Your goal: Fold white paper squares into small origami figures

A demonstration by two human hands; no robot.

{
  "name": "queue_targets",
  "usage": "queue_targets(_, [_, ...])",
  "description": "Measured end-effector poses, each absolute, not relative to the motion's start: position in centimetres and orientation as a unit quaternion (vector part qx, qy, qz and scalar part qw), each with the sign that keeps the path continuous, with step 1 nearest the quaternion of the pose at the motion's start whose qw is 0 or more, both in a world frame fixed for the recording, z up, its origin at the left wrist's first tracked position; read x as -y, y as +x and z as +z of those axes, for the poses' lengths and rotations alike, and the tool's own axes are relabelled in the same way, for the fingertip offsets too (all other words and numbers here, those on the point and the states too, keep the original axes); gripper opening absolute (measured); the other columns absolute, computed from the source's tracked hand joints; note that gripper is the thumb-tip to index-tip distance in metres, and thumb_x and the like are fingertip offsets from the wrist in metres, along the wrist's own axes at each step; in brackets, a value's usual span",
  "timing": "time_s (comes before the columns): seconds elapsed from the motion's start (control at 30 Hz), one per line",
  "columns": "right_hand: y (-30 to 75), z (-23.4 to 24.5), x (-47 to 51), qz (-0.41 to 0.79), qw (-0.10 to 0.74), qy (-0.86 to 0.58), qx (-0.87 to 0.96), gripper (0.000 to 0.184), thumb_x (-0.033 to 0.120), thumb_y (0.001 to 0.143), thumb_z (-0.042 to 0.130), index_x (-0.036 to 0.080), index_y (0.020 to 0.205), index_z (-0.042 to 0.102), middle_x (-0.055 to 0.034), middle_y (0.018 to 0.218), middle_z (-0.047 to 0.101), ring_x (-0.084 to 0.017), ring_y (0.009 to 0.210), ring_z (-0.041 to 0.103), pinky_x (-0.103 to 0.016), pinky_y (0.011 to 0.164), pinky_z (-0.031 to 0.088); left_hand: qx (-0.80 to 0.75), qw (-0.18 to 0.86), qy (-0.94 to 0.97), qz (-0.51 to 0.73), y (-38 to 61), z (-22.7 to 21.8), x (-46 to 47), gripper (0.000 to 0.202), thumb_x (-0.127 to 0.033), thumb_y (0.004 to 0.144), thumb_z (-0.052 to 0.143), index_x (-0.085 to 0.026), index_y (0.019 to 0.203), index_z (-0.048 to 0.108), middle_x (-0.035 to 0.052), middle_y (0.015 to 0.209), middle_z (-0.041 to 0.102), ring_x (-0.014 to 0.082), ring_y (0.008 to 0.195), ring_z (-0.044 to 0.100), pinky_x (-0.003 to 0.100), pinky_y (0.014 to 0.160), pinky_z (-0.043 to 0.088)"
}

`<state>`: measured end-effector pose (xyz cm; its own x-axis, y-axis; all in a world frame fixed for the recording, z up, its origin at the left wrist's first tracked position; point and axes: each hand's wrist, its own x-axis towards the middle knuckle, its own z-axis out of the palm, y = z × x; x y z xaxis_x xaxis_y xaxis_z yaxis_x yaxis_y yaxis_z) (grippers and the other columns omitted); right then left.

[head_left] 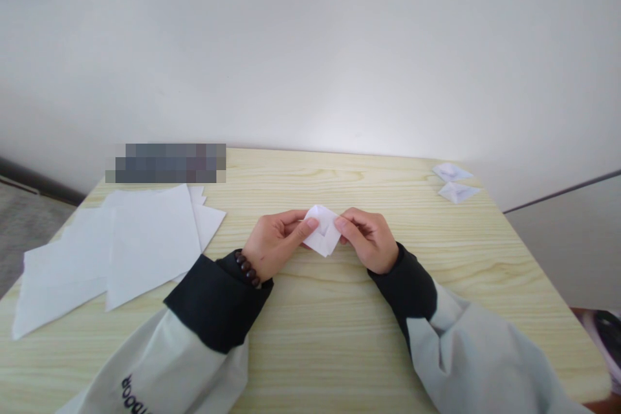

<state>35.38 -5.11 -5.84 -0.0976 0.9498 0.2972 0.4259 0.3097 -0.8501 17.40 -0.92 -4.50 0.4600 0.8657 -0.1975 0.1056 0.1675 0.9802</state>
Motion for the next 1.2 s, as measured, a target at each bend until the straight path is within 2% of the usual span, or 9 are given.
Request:
queue_targets(0.13, [35.49, -5.91, 5.11, 0.297, 0.443, -0.504, 0.679, 0.028, 0.031, 0.089, 0.046, 0.017, 0.067, 0.056, 0.0018, 0.056, 0.054, -0.009, 0.052, 0.047, -0.022, 0.051, 0.036, -0.408, 0.64, 0.596, 0.262, 17.06, -4.68, 0.64, 0.046, -0.053, 0.068, 0.065, -0.013, 0.091, 0.072, 0.0059, 0.081, 0.073, 0.0205, 0.072, 0.067, 0.028, 0.067, 0.055])
queue_targets(0.4, [35.64, -5.8, 5.06, 0.313, 0.422, -0.483, 0.701, 0.03, 0.03, 0.089, 0.045, 0.017, 0.063, 0.053, 0.0019, 0.055, 0.052, -0.009, 0.051, 0.045, -0.021, 0.05, 0.035, -0.412, 0.633, 0.589, 0.287, 17.2, -4.49, 0.78, 0.044, -0.05, 0.069, 0.066, -0.012, 0.091, 0.071, 0.0073, 0.081, 0.073, 0.0201, 0.073, 0.067, 0.027, 0.066, 0.053])
queue_targets(0.63, [35.46, -5.61, 5.13, 0.298, 0.382, -0.464, 0.742, 0.03, 0.03, 0.089, 0.045, 0.017, 0.063, 0.054, 0.002, 0.055, 0.05, -0.008, 0.05, 0.042, -0.021, 0.048, 0.033, -0.449, 0.572, 0.611, 0.313, 17.23, -4.65, 0.86, 0.037, -0.048, 0.07, 0.066, -0.013, 0.082, 0.072, 0.0055, 0.076, 0.072, 0.0186, 0.069, 0.064, 0.024, 0.06, 0.05])
queue_targets(0.77, [35.52, -5.69, 5.11, 0.303, 0.392, -0.471, 0.73, 0.029, 0.03, 0.089, 0.046, 0.017, 0.065, 0.054, 0.0021, 0.056, 0.051, -0.008, 0.05, 0.044, -0.021, 0.049, 0.034, -0.456, 0.586, 0.584, 0.326, 17.46, -4.65, 1.01, 0.041, -0.05, 0.068, 0.067, -0.013, 0.085, 0.072, 0.0063, 0.077, 0.073, 0.0199, 0.07, 0.065, 0.025, 0.061, 0.051])
queue_targets(0.93, [35.64, -5.96, 5.06, 0.317, 0.453, -0.49, 0.674, 0.027, 0.031, 0.09, 0.045, 0.017, 0.069, 0.056, 0.0022, 0.058, 0.055, -0.008, 0.052, 0.047, -0.02, 0.05, 0.037, -0.401, 0.643, 0.582, 0.297, 17.52, -4.28, 1.03, 0.054, -0.051, 0.065, 0.069, -0.012, 0.103, 0.067, 0.0069, 0.083, 0.073, 0.0189, 0.072, 0.066, 0.025, 0.064, 0.053])
queue_targets(1.07, [35.62, -5.91, 5.09, 0.322, 0.452, -0.499, 0.665, 0.029, 0.031, 0.09, 0.046, 0.017, 0.066, 0.055, 0.002, 0.058, 0.056, -0.008, 0.05, 0.047, -0.02, 0.049, 0.037, -0.398, 0.636, 0.616, 0.24, 17.32, -4.41, 0.89, 0.039, -0.045, 0.066, 0.07, -0.011, 0.086, 0.071, 0.0073, 0.078, 0.073, 0.0161, 0.064, 0.065, 0.024, 0.063, 0.053])
queue_targets(1.2, [35.58, -5.78, 5.08, 0.316, 0.44, -0.502, 0.674, 0.028, 0.029, 0.089, 0.046, 0.017, 0.067, 0.057, 0.0013, 0.059, 0.058, -0.009, 0.053, 0.05, -0.02, 0.052, 0.039, -0.411, 0.626, 0.617, 0.241, 17.32, -4.54, 0.81, 0.035, -0.044, 0.066, 0.07, -0.013, 0.081, 0.072, 0.0063, 0.075, 0.073, 0.0168, 0.063, 0.066, 0.025, 0.062, 0.054])
